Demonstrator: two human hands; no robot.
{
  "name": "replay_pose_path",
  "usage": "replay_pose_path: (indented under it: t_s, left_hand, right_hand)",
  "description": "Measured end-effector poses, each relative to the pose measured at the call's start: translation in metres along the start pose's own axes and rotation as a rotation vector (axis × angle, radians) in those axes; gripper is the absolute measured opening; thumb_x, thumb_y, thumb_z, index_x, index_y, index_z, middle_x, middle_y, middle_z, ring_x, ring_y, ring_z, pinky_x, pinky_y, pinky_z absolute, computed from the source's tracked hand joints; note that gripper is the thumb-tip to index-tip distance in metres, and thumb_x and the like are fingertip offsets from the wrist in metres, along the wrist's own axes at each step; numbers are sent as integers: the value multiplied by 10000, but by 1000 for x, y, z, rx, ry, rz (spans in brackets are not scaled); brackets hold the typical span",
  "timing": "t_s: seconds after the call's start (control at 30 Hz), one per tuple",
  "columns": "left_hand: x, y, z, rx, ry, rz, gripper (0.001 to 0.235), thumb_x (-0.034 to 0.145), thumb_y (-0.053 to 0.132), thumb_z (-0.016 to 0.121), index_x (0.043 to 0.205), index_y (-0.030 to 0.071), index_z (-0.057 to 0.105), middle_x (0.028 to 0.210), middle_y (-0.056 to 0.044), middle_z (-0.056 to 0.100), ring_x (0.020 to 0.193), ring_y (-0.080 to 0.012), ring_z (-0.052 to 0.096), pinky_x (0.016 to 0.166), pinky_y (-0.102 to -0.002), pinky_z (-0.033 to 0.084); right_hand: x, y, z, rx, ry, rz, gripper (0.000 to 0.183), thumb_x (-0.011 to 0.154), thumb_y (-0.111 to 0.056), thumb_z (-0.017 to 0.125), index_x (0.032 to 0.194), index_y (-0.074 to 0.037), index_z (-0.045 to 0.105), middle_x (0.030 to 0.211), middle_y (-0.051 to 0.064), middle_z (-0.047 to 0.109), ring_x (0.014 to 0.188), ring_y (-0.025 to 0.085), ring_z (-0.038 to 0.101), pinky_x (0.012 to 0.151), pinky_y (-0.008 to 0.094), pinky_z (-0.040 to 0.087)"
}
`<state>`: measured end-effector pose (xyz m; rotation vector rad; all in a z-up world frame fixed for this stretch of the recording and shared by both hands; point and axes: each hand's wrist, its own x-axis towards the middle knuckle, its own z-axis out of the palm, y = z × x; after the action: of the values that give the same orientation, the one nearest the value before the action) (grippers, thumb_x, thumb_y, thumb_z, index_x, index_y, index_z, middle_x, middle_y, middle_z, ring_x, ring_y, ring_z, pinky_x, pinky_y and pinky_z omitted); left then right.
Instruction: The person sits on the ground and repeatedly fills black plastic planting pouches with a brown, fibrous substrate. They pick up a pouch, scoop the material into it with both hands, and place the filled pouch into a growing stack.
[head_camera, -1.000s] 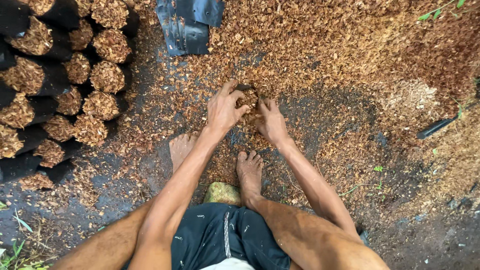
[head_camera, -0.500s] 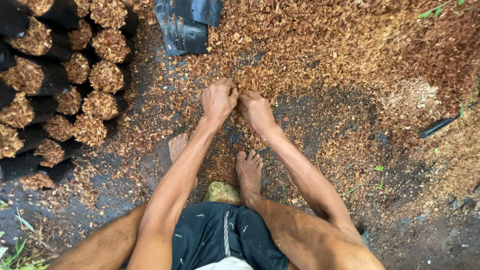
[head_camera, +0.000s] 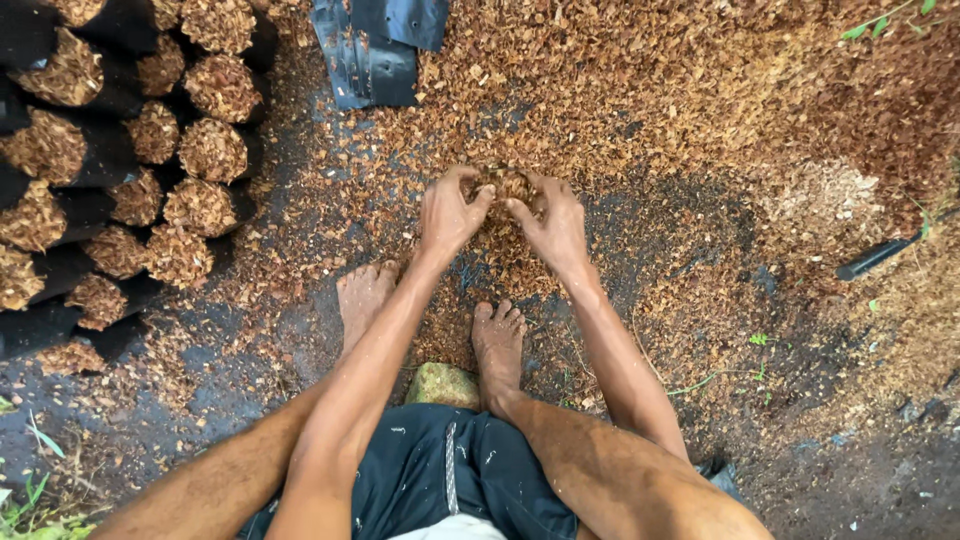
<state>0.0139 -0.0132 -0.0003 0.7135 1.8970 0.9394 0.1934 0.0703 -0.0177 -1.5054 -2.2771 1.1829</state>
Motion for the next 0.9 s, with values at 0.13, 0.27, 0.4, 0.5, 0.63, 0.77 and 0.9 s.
replay_pose_path:
  t_s: [0.13, 0.27, 0.4, 0.5, 0.63, 0.77, 0.9]
  left_hand:
    - [8, -56, 34, 26, -42, -194, 309, 947, 414, 704, 870, 115, 728, 765, -142, 725, 808, -341, 770, 802, -468, 588]
    - [6, -60, 43, -81, -202, -311, 350, 896, 320, 575, 720, 98, 779, 647, -117, 732, 556, -241, 745, 597, -352, 638]
    - [12, -68, 49, -3, -246, -252, 397, 923, 375, 548, 698, 140, 775, 506, -65, 676, 558, -208, 748, 622, -314, 632]
    - [9, -46, 25, 264, -296, -243, 370, 920, 355, 584, 697, 120, 762, 516, -77, 681, 631, -279, 770, 859, -413, 629]
    - [12, 3, 10, 316, -155, -135, 428, 889, 362, 664, 1225, 97, 645, 1319, -202, 649, 1181, -457, 669, 1034, -625, 538]
    - [35, -25, 32, 291, -42, 169, 181, 972, 124, 646, 1097, 88, 772, 1105, -155, 742, 1034, -370, 738, 960, -492, 578]
    - [34, -32, 38, 316, 38, 285, 177, 1019, 124, 635, 1105, 85, 785, 1069, -157, 789, 938, -292, 780, 833, -408, 642]
  right_hand:
    - [10, -37, -14, 57, -81, -45, 709, 927, -274, 836, 1494, 17, 524, 1322, 383, 561, 1144, 516, 665, 970, 623, 581]
    - [21, -15, 9, -56, -213, 6, 736, 839, -208, 872, 1487, -64, 552, 1325, 348, 605, 1251, 539, 626, 1053, 632, 516]
    - [17, -26, 11, -206, -257, 87, 742, 827, -141, 853, 1465, -153, 477, 1367, 334, 574, 1228, 566, 629, 975, 683, 546]
    - [33, -4, 1, -69, -330, 69, 662, 865, -125, 852, 1461, -135, 564, 1296, 316, 626, 1157, 471, 686, 893, 539, 636]
    - [27, -30, -24, 259, -270, 143, 568, 882, -226, 898, 1374, -69, 661, 1322, 348, 635, 1182, 470, 681, 871, 530, 608]
    - [34, -7, 15, 343, -111, 127, 258, 908, -94, 808, 1161, -88, 758, 1100, 171, 734, 1008, 263, 742, 776, 316, 620]
    - [59, 53, 51, 111, -37, 20, 259, 808, -125, 854, 1048, -150, 758, 926, 70, 767, 942, 275, 762, 853, 412, 598]
